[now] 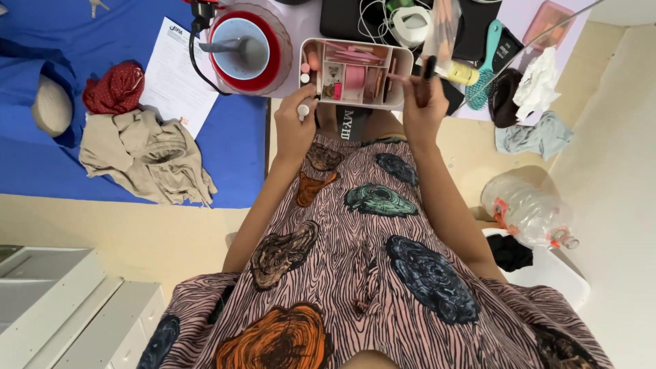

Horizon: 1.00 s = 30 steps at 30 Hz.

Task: The person organizes cosmetics and personal items by placing glasses into a basket, then transferring various makeup items from a table into a compartmentalized organizer. They handle brushes, compacts, and small containers, arranging them into the organizer before placing it on a shelf.

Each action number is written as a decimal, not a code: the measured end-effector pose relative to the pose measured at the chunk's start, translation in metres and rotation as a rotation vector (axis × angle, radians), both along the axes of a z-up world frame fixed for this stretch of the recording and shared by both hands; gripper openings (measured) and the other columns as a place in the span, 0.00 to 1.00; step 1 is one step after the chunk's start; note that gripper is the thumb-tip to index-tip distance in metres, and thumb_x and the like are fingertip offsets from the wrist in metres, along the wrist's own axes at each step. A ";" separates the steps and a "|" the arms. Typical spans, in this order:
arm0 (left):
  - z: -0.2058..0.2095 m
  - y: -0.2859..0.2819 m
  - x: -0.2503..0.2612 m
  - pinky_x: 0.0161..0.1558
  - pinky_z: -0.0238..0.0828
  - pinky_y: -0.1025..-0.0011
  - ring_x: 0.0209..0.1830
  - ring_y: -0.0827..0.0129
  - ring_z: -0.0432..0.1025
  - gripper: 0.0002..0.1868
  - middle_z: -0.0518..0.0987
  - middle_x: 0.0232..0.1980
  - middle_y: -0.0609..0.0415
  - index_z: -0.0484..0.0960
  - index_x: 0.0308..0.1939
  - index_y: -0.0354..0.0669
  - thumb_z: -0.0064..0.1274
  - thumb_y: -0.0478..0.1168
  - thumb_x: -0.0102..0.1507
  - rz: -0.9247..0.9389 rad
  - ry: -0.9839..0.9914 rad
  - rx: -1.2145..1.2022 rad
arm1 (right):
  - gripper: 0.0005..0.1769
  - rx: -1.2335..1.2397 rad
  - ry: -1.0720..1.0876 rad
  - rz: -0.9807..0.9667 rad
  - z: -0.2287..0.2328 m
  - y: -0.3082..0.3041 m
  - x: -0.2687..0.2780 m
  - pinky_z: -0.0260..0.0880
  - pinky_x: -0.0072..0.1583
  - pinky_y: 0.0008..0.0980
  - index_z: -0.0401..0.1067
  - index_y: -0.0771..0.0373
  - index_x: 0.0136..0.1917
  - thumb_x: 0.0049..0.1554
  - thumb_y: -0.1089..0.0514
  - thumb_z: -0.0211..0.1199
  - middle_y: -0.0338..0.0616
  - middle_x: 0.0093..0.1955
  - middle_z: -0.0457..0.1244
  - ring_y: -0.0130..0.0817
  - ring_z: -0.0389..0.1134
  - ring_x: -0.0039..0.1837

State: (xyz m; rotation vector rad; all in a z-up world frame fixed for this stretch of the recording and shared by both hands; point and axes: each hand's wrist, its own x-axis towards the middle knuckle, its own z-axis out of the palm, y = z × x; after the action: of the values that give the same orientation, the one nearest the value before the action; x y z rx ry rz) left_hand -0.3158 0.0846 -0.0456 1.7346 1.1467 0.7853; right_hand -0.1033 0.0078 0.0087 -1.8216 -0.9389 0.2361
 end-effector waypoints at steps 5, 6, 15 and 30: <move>-0.003 0.004 0.007 0.56 0.74 0.54 0.54 0.49 0.76 0.06 0.79 0.53 0.47 0.81 0.50 0.40 0.53 0.31 0.69 0.016 -0.008 0.048 | 0.03 0.075 0.039 0.007 -0.052 -0.027 0.021 0.58 0.39 0.25 0.73 0.69 0.48 0.62 0.71 0.67 0.33 0.26 0.47 0.22 0.52 0.30; -0.009 0.005 0.007 0.56 0.75 0.56 0.54 0.51 0.76 0.05 0.77 0.53 0.50 0.81 0.49 0.42 0.54 0.33 0.69 0.021 0.000 0.061 | 0.03 0.080 0.041 0.022 -0.046 -0.027 0.018 0.57 0.39 0.25 0.73 0.70 0.49 0.63 0.70 0.66 0.33 0.26 0.48 0.22 0.52 0.29; -0.045 0.016 0.021 0.59 0.73 0.56 0.55 0.47 0.75 0.10 0.75 0.55 0.50 0.83 0.51 0.43 0.54 0.29 0.67 -0.013 0.073 0.107 | 0.01 0.158 -0.022 0.068 -0.022 -0.017 0.005 0.55 0.35 0.26 0.73 0.70 0.49 0.63 0.70 0.64 0.44 0.29 0.62 0.27 0.56 0.28; -0.013 0.018 0.018 0.37 0.74 0.73 0.35 0.66 0.71 0.12 0.74 0.44 0.50 0.79 0.43 0.38 0.64 0.40 0.63 -0.025 0.069 0.034 | 0.07 -0.016 -0.003 0.536 -0.054 0.036 -0.043 0.56 0.38 0.26 0.72 0.67 0.43 0.59 0.75 0.64 0.43 0.36 0.62 0.29 0.58 0.35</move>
State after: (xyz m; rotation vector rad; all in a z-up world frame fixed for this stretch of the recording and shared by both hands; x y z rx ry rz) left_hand -0.2978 0.1027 -0.0590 1.8131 1.1608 0.7389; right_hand -0.1459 0.0440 -0.0452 -1.5521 -1.4191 0.5717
